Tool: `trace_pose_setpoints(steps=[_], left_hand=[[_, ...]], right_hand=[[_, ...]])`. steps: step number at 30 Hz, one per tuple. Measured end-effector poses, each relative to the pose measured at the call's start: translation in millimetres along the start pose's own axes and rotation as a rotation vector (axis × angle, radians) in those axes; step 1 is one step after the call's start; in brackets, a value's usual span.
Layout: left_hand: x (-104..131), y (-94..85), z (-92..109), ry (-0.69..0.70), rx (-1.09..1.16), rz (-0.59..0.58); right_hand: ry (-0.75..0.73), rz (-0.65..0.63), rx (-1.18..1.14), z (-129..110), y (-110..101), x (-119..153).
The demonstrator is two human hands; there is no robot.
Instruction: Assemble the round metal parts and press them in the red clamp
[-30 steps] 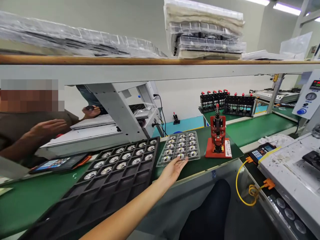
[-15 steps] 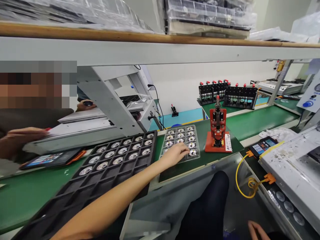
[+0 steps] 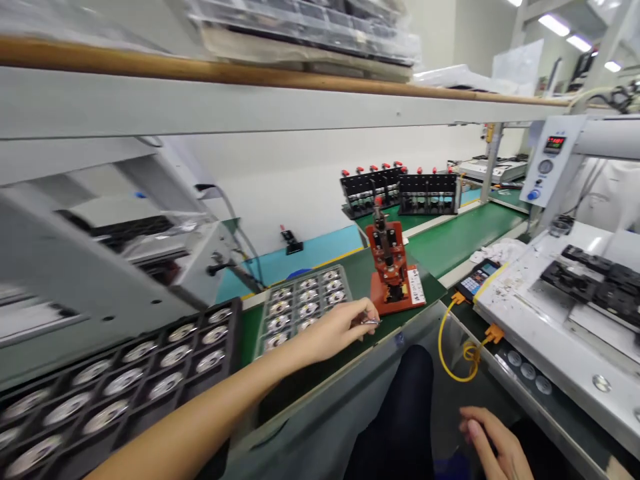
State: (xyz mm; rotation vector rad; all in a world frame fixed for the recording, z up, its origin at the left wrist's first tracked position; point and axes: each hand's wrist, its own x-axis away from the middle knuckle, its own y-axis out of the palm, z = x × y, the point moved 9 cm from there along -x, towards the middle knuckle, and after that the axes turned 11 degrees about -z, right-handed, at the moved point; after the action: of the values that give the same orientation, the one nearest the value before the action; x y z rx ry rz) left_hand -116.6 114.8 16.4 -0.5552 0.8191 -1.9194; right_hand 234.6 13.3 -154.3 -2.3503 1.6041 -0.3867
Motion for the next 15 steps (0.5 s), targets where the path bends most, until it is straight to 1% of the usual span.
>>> trace_pose_setpoints(steps=[1, 3, 4, 5, 6, 7, 9, 11, 13, 15], left_hand=[[-10, 7.6, 27, 0.109, -0.005, -0.012], [-29, 22.7, 82, 0.359, 0.006, -0.023], [-37, 30.1, 107, 0.473, 0.023, -0.028], [-45, 37.1, 127, 0.565, 0.052, -0.035], [-52, 43.6, 143, 0.631, 0.089, -0.046], [-60, 49.4, 155, 0.672, 0.132, -0.057], [-74, 59.7, 170, 0.711, 0.206, -0.078], [-83, 69.6, 182, 0.768, 0.206, -0.09], [-84, 80.0, 195, 0.878, 0.093, -0.069], [-82, 89.8, 207, 1.007, -0.051, 0.0]], right_hand=[[-0.031, 0.042, 0.014, -24, -6, -3], [-0.135, 0.022, 0.034, -79, -13, -16], [-0.189, 0.035, 0.036, -104, -20, -23], [-0.233, 0.056, 0.021, -127, -30, -29], [-0.287, 0.081, -0.007, -147, -41, -35], [-0.308, 0.078, -0.025, -162, -50, -40], [-0.327, 0.103, -0.024, -180, -69, -44], [-0.317, 0.152, 0.001, -185, -85, -41], [-0.301, 0.194, 0.023, -182, -97, -34], [-0.283, 0.218, 0.042, -174, -104, -27]])
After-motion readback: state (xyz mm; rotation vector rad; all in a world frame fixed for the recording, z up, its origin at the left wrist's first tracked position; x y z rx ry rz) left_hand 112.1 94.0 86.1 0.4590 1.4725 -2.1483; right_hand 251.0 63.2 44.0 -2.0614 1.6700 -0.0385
